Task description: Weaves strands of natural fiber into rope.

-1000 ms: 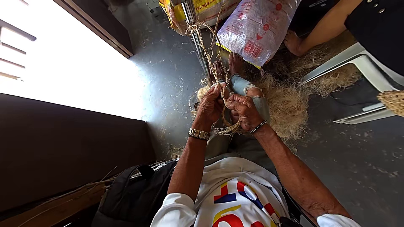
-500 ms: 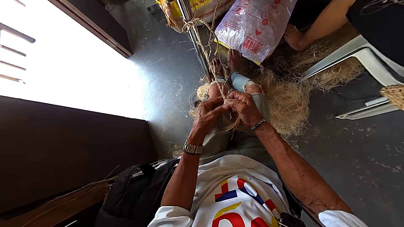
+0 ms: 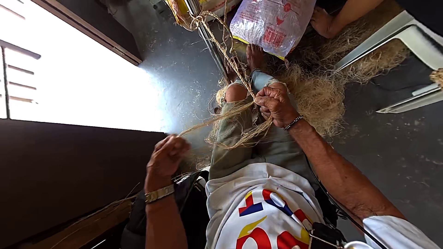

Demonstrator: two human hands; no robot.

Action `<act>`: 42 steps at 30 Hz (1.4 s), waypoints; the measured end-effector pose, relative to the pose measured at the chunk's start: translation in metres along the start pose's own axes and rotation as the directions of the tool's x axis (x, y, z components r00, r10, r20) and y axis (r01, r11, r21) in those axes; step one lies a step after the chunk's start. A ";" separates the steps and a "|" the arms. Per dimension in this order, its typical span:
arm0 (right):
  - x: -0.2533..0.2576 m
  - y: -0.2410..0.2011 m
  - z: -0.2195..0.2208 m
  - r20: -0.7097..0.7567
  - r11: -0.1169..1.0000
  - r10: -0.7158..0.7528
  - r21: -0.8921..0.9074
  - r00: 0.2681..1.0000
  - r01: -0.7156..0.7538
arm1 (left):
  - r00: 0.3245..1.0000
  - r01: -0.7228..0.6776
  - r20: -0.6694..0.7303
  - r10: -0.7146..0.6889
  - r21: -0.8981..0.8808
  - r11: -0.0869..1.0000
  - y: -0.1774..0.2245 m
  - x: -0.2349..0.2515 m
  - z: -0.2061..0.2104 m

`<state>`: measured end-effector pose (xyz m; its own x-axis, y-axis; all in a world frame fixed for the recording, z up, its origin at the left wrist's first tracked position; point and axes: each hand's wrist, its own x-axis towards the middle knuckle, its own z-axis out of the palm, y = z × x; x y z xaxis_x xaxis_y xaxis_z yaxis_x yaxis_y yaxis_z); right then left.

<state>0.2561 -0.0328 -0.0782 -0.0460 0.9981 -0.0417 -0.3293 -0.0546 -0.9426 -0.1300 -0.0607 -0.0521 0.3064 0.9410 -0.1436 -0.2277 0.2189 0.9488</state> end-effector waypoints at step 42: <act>-0.048 -0.011 0.023 0.159 0.496 -0.349 -0.805 0.924 0.325 | 0.993 0.003 -0.113 0.033 0.306 0.952 -0.054 0.081 0.194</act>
<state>0.2404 -0.0812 -0.0588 -0.0772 0.9363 0.3425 0.5813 0.3214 -0.7475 0.0869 -0.0464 -0.0605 0.1919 0.9710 -0.1427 0.0664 0.1322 0.9890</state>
